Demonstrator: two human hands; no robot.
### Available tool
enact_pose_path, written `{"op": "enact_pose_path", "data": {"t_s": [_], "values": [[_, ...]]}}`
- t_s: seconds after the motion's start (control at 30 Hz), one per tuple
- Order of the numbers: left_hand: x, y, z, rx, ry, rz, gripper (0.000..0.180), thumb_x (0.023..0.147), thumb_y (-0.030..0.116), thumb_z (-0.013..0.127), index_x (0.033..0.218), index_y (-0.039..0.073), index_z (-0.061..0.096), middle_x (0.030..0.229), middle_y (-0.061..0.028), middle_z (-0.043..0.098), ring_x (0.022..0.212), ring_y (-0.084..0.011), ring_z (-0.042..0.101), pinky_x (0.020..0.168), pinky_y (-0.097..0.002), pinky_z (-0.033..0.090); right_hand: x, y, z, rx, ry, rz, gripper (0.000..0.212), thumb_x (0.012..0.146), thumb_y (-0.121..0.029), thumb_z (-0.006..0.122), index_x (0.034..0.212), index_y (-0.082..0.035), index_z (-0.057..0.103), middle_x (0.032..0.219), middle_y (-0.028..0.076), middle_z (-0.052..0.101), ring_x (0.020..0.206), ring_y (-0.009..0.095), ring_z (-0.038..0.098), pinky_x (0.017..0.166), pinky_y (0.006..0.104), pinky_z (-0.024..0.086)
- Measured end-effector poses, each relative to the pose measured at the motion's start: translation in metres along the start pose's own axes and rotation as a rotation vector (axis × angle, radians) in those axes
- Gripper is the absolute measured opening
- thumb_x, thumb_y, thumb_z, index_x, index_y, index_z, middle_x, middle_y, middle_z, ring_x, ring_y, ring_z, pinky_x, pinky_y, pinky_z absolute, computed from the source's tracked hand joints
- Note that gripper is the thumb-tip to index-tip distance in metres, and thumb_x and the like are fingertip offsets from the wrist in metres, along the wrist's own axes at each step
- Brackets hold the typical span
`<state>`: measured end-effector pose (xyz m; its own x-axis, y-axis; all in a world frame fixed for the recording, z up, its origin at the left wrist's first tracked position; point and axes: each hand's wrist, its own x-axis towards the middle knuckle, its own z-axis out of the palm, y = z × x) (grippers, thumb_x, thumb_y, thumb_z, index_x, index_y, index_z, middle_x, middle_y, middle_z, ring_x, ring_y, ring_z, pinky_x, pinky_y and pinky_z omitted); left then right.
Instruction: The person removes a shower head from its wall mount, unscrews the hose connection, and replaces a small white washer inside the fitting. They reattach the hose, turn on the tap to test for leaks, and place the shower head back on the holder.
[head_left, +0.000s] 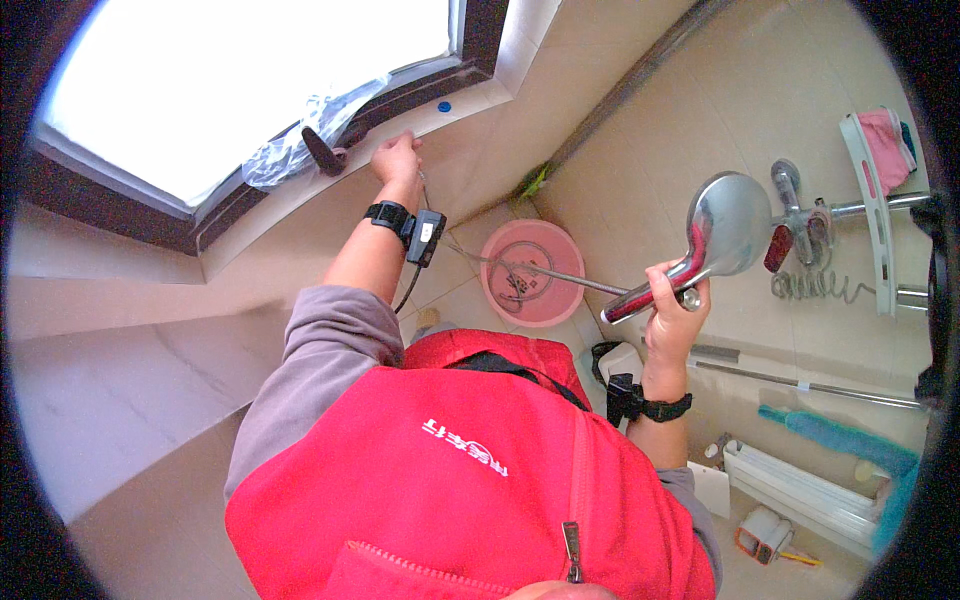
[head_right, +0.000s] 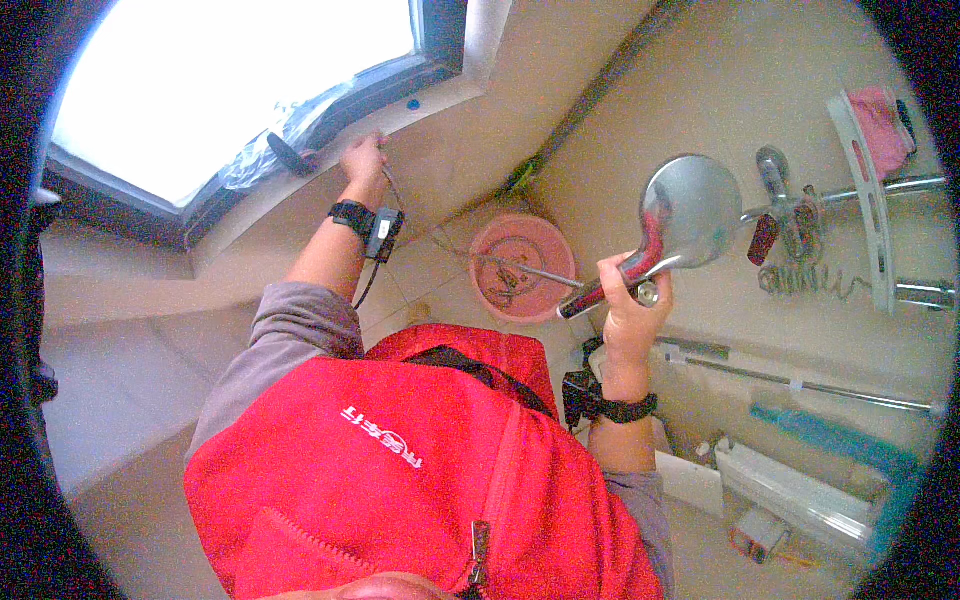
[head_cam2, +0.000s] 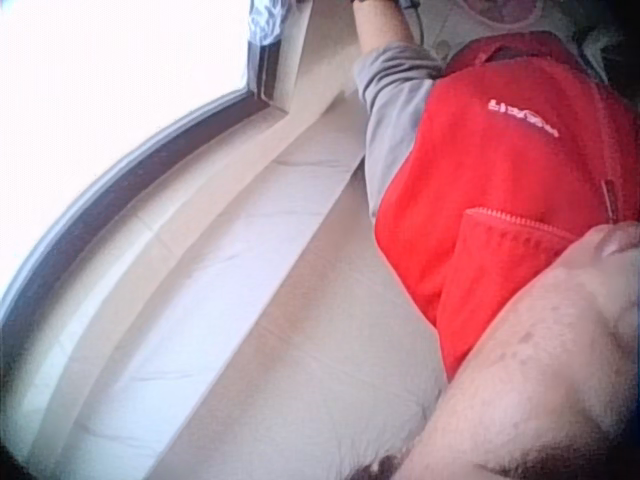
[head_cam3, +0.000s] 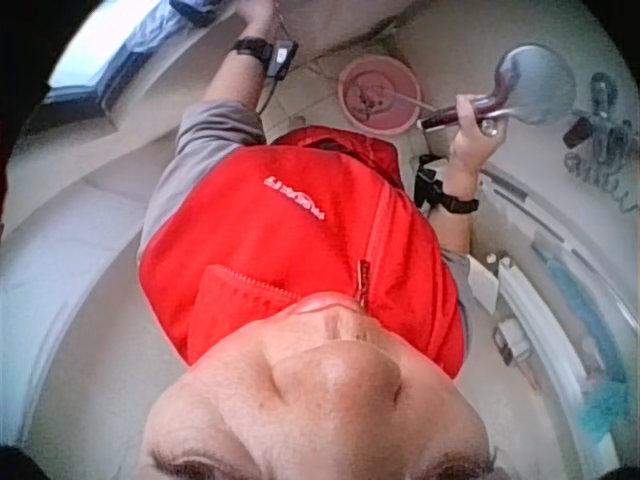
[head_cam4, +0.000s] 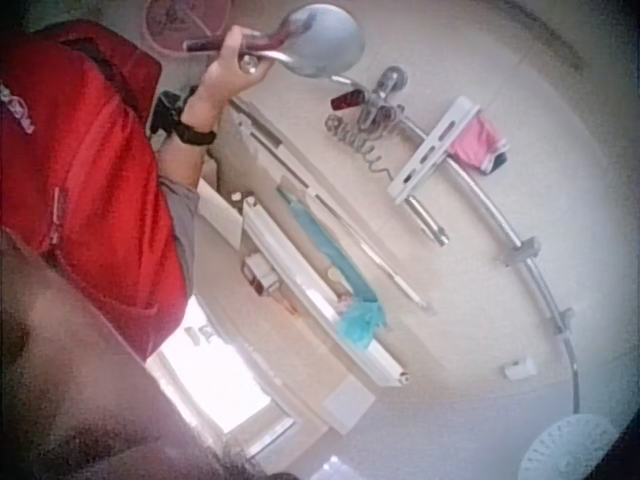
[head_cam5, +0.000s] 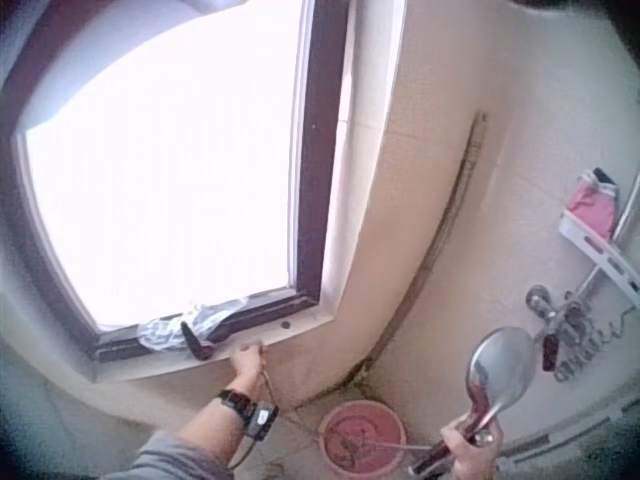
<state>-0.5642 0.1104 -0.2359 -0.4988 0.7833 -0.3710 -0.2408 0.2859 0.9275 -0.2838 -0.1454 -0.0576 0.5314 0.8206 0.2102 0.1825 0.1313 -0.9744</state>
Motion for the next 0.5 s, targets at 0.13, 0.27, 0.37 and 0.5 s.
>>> {"op": "enact_pose_path", "data": {"t_s": [0.13,0.27,0.37,0.5], "values": [[0.016,-0.021,0.014,0.107,0.094,0.060,0.030,0.081,0.030,0.069,0.082,0.000,0.065,0.076,-0.0081,0.068,0.053,-0.0165,0.057,0.054,-0.0326,0.046,0.002,-0.002,-0.007,0.016,-0.003,-0.004,0.020,0.076,-0.001,0.070,0.092,-0.005,0.060,0.085,0.001,0.062,0.077,0.010,0.058,0.070,0.0246,0.046],[0.007,-0.036,0.033,0.139,0.201,0.216,0.035,0.079,0.035,0.071,0.080,0.001,0.062,0.071,-0.0082,0.064,0.053,-0.0169,0.056,0.052,-0.0328,0.045,0.023,0.009,-0.030,0.101,0.000,0.016,0.022,0.076,-0.001,0.070,0.093,-0.004,0.058,0.084,0.003,0.062,0.077,0.012,0.059,0.070,0.0259,0.048],[-0.022,-0.043,0.039,-0.098,-0.134,0.149,0.032,0.081,0.031,0.069,0.087,0.002,0.058,0.064,-0.0040,0.054,0.048,-0.0157,0.050,0.044,-0.0310,0.040,0.041,0.021,-0.058,0.275,0.037,0.041,0.024,0.076,-0.003,0.071,0.095,-0.004,0.056,0.084,0.005,0.063,0.077,0.015,0.062,0.070,0.0272,0.049],[-0.083,-0.050,0.035,-0.235,-0.584,-0.061,0.028,0.086,0.016,0.059,0.108,0.002,0.050,0.076,-0.0048,0.056,0.057,-0.0153,0.053,0.050,-0.0291,0.040,0.056,0.033,-0.094,0.558,-0.013,0.177,0.022,0.082,-0.014,0.069,0.099,-0.009,0.056,0.084,0.008,0.064,0.073,0.015,0.060,0.066,0.0292,0.047]]}}
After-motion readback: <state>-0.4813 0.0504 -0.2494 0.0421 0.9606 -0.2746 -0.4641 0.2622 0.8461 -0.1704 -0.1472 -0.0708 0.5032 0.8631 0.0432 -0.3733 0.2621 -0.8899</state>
